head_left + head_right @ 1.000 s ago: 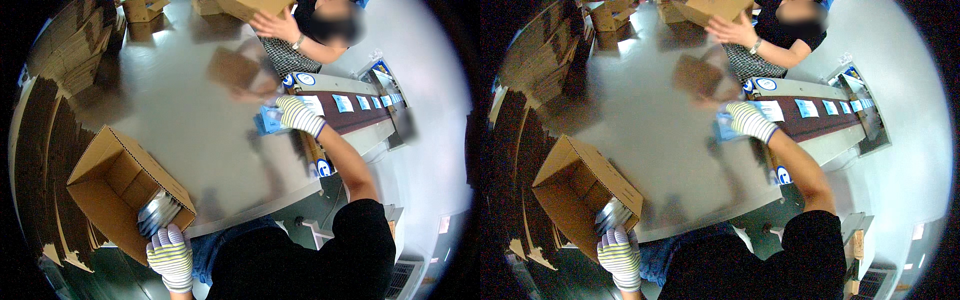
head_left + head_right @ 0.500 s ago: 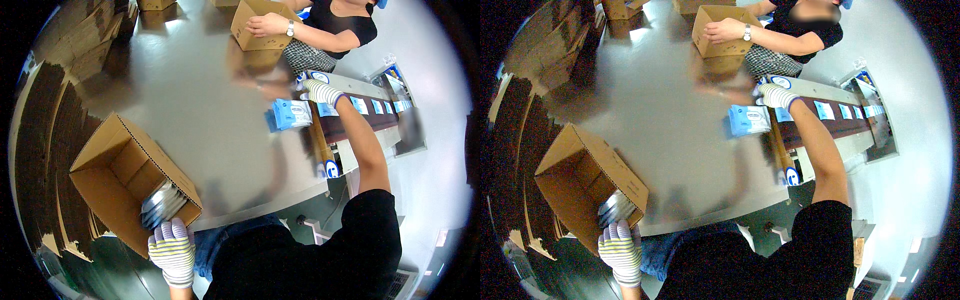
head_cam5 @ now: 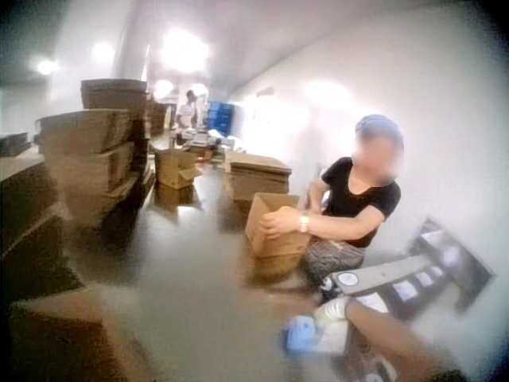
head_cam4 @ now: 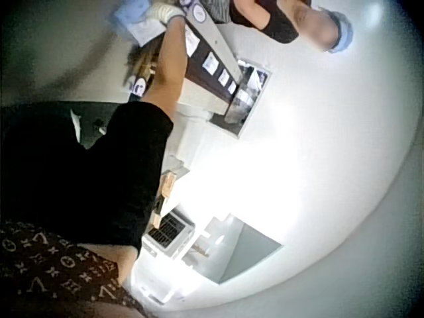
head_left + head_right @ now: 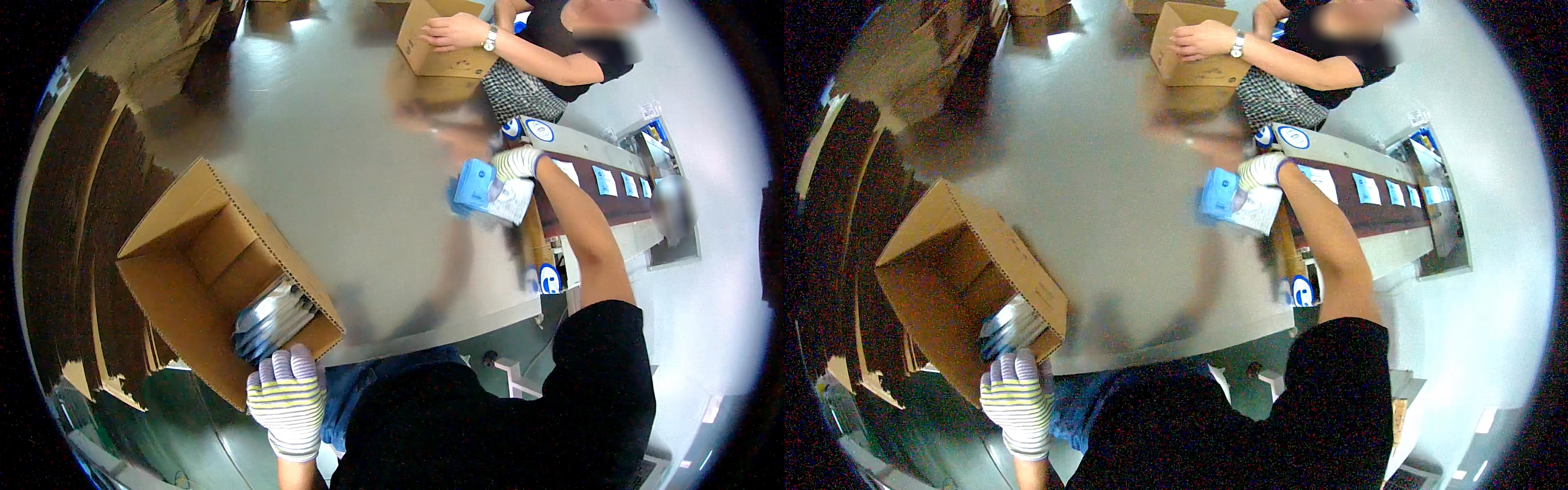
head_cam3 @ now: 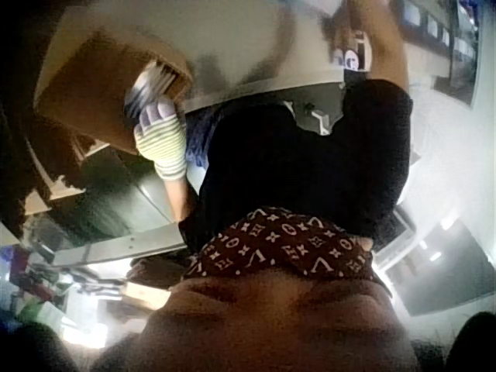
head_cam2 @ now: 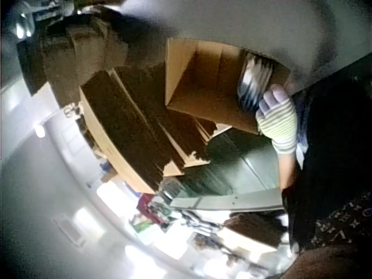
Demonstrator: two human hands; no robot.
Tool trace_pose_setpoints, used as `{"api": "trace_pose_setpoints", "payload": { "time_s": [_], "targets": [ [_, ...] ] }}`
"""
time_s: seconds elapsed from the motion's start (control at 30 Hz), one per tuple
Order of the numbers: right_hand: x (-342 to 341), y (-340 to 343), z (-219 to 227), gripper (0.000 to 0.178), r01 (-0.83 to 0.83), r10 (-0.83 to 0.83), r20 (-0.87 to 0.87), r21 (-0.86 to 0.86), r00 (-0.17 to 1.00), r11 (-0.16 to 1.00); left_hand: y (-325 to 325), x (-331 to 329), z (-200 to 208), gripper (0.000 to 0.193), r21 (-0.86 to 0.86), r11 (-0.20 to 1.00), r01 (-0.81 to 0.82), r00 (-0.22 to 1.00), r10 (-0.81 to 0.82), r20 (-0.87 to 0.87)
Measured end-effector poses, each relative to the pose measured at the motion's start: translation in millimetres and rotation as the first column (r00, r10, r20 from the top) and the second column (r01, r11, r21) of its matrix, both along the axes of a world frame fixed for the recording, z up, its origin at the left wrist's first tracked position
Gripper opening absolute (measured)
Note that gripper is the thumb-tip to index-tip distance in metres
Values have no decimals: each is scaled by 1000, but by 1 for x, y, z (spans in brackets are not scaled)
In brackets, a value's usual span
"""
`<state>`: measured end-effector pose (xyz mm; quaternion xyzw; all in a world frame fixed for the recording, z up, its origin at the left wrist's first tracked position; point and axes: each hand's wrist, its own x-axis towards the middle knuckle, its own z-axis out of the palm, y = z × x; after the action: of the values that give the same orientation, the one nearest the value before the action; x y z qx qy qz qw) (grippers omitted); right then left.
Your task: The person places blue packets into cardboard boxes and assembles additional boxes on a metal table in a manufacturing environment.
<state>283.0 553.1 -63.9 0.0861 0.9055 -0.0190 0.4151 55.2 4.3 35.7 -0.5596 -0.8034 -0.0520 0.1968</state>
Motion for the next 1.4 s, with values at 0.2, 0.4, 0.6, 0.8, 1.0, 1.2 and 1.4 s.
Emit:
{"api": "trace_pose_setpoints", "payload": {
  "time_s": [0.2,0.4,0.6,0.8,1.0,1.2,1.4],
  "targets": [
    [-53,-206,46,69,180,-146,-318,79,937,981,-4,-5,-2,19,-34,999,12,1000,-11,22],
    [-55,-280,48,78,359,-530,-119,-609,840,707,-6,-7,-2,21,12,997,75,997,-75,19],
    [-141,-303,137,70,-153,-436,-617,-673,655,724,-7,-1,-2,18,31,996,88,995,-90,50],
    [-252,-384,183,61,-310,129,-857,-37,499,950,-7,20,-5,15,-45,998,44,999,-45,-14],
    [-244,-412,87,48,-420,333,-721,64,608,905,-3,22,-5,8,36,998,42,998,-41,-44],
    [-198,-393,137,51,-514,20,-952,-147,305,845,-12,22,-22,9,56,997,53,992,-46,-115],
    [-136,-347,149,50,-275,-243,-961,-270,129,923,0,18,-14,13,-19,999,-30,999,29,-45]
  ]
}}
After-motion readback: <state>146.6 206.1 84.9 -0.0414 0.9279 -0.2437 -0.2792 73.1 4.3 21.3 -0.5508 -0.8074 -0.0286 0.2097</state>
